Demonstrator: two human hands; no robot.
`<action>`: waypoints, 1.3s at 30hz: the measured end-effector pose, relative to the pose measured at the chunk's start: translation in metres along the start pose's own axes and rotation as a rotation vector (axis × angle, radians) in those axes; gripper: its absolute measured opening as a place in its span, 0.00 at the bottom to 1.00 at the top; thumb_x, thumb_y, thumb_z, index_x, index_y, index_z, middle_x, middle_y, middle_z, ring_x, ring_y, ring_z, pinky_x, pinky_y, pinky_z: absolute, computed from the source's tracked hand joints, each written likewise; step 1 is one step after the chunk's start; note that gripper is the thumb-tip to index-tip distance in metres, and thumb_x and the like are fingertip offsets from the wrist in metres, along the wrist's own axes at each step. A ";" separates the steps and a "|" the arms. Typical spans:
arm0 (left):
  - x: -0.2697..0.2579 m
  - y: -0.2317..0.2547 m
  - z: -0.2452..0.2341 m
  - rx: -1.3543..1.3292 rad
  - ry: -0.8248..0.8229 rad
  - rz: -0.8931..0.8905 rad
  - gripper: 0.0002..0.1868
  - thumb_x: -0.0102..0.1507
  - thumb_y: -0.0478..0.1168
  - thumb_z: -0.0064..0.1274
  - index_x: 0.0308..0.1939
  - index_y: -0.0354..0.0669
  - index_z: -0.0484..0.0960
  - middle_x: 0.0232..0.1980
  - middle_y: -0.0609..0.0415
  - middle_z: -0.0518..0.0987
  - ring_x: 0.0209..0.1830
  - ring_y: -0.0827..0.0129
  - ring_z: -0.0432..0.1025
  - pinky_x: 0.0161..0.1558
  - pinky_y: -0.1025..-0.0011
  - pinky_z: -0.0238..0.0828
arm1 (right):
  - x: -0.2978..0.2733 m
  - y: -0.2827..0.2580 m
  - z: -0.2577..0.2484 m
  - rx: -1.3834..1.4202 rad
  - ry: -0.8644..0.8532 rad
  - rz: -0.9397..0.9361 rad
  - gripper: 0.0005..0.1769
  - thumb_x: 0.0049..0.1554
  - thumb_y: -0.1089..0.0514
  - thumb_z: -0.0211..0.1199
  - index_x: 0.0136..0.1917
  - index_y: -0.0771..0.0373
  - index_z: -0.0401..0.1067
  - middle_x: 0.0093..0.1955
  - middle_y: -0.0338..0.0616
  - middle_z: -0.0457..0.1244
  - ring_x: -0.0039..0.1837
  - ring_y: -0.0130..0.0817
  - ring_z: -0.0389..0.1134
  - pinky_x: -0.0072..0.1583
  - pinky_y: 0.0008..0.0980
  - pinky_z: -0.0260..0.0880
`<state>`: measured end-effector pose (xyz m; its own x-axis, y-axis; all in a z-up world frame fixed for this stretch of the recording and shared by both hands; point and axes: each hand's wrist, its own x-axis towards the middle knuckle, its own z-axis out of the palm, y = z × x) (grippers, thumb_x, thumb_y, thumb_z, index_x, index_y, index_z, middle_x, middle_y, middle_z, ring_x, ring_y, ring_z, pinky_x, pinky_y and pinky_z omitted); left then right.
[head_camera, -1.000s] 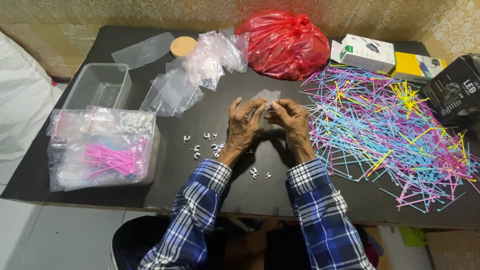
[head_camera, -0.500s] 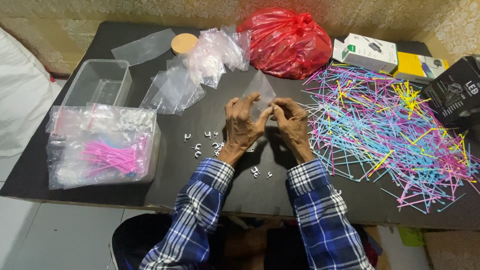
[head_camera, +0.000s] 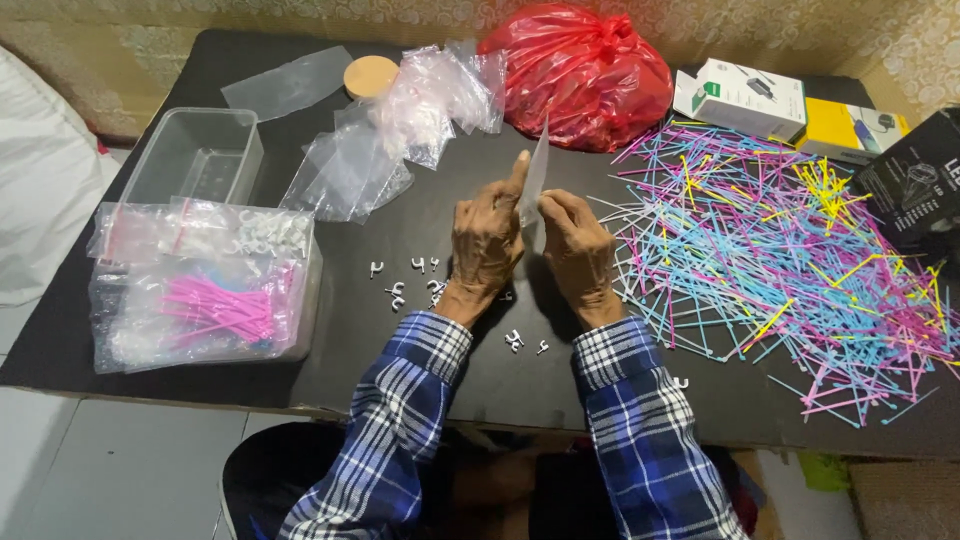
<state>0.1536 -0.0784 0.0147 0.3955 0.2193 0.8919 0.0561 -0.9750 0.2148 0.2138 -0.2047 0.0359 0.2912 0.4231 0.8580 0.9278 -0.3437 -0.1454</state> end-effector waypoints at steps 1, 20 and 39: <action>-0.004 0.000 0.003 0.002 -0.001 -0.002 0.35 0.66 0.35 0.49 0.78 0.57 0.65 0.44 0.57 0.77 0.36 0.66 0.76 0.45 0.72 0.68 | -0.004 0.004 0.004 0.002 -0.001 0.000 0.06 0.64 0.65 0.61 0.51 0.56 0.76 0.52 0.40 0.69 0.50 0.38 0.75 0.47 0.29 0.76; -0.023 -0.002 0.025 -0.042 -0.139 -0.260 0.33 0.64 0.37 0.51 0.73 0.67 0.68 0.52 0.56 0.77 0.41 0.55 0.77 0.40 0.59 0.75 | -0.009 0.010 0.009 0.087 -0.004 0.161 0.10 0.61 0.73 0.61 0.54 0.65 0.73 0.53 0.48 0.66 0.57 0.49 0.71 0.57 0.39 0.73; 0.001 0.001 -0.006 0.133 0.018 0.016 0.02 0.61 0.42 0.60 0.35 0.54 0.83 0.37 0.60 0.71 0.32 0.66 0.67 0.47 0.65 0.61 | -0.007 0.010 0.013 0.264 0.121 0.340 0.30 0.54 0.76 0.64 0.68 0.66 0.65 0.55 0.56 0.66 0.49 0.55 0.73 0.48 0.40 0.79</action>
<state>0.1484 -0.0789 0.0180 0.3805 0.2035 0.9021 0.1713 -0.9741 0.1475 0.2243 -0.2002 0.0217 0.5749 0.2163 0.7891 0.8165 -0.2140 -0.5362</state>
